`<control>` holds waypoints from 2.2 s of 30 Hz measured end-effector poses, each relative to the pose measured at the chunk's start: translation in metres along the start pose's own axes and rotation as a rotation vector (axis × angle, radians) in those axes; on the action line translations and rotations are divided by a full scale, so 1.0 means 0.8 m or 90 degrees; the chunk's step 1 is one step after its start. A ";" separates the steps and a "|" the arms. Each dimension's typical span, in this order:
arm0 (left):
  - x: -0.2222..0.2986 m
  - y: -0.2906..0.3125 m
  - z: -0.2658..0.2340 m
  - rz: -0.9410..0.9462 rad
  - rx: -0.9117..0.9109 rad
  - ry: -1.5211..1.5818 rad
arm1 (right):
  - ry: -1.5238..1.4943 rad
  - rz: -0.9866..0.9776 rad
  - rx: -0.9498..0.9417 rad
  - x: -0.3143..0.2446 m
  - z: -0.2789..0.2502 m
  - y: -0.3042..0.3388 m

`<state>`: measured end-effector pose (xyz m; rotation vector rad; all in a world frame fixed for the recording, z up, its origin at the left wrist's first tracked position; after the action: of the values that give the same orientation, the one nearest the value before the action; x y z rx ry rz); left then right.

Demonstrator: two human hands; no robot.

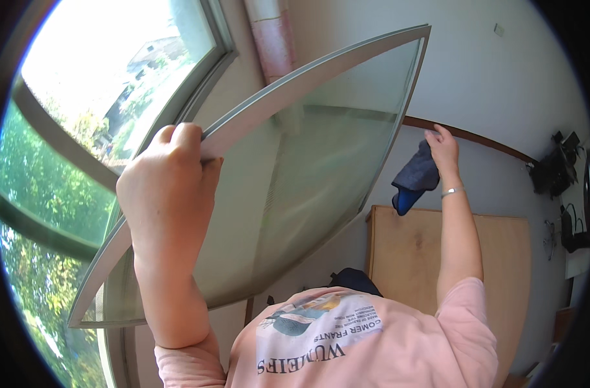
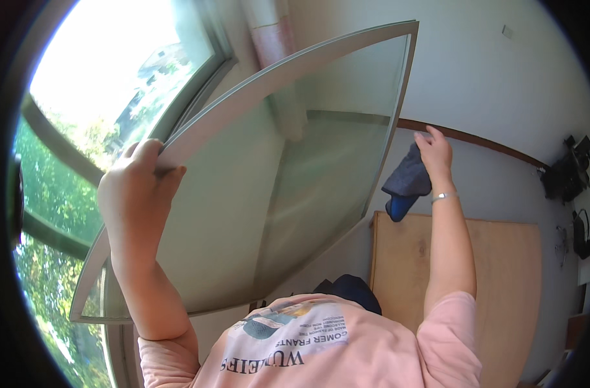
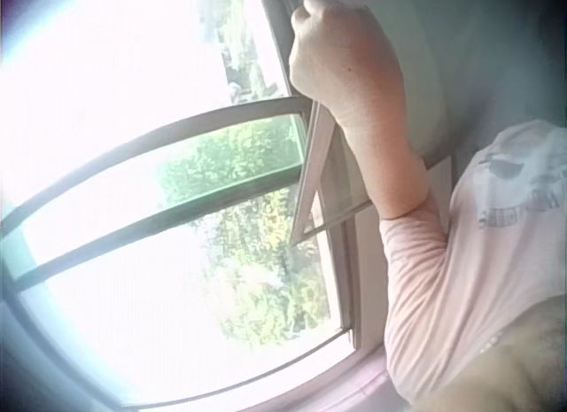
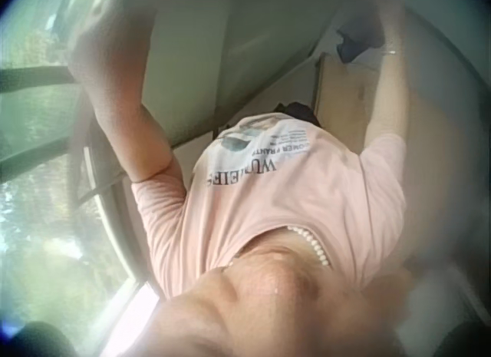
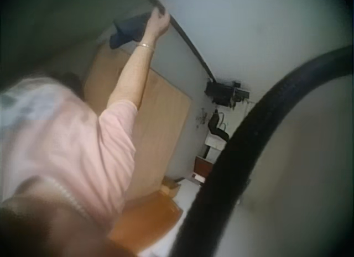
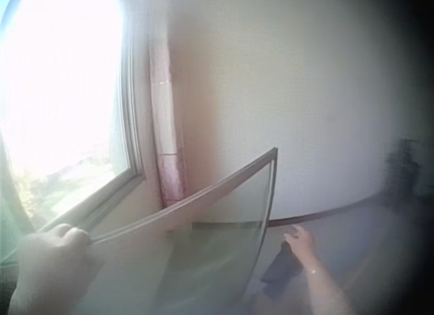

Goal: The person wipes the glass of a window with a cloth, slides the window open, removes a screen from the window frame, and then wipes the window frame and tracks.

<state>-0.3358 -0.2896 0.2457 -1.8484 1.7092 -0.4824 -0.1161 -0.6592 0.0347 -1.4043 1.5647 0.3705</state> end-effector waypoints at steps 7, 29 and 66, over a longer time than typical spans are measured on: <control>0.028 -0.098 0.132 0.057 -0.038 0.036 | -0.020 0.115 0.157 0.174 0.002 0.066; 0.086 -0.346 0.289 0.252 0.001 0.099 | 0.146 0.462 0.242 0.218 0.073 0.379; 0.290 -0.625 0.732 0.273 -0.047 0.135 | 0.405 0.206 -0.175 0.356 0.270 0.073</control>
<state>0.4409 -0.4124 0.0792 -1.4548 2.2206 -0.4523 -0.0352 -0.6487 -0.3180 -1.5692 2.3477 0.3571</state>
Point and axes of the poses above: each hand's wrist, its own y-axis away from the middle knuckle, its own z-axis out of the palm, x = y × z, the point moved 2 cm from there along -y, towards the middle knuckle
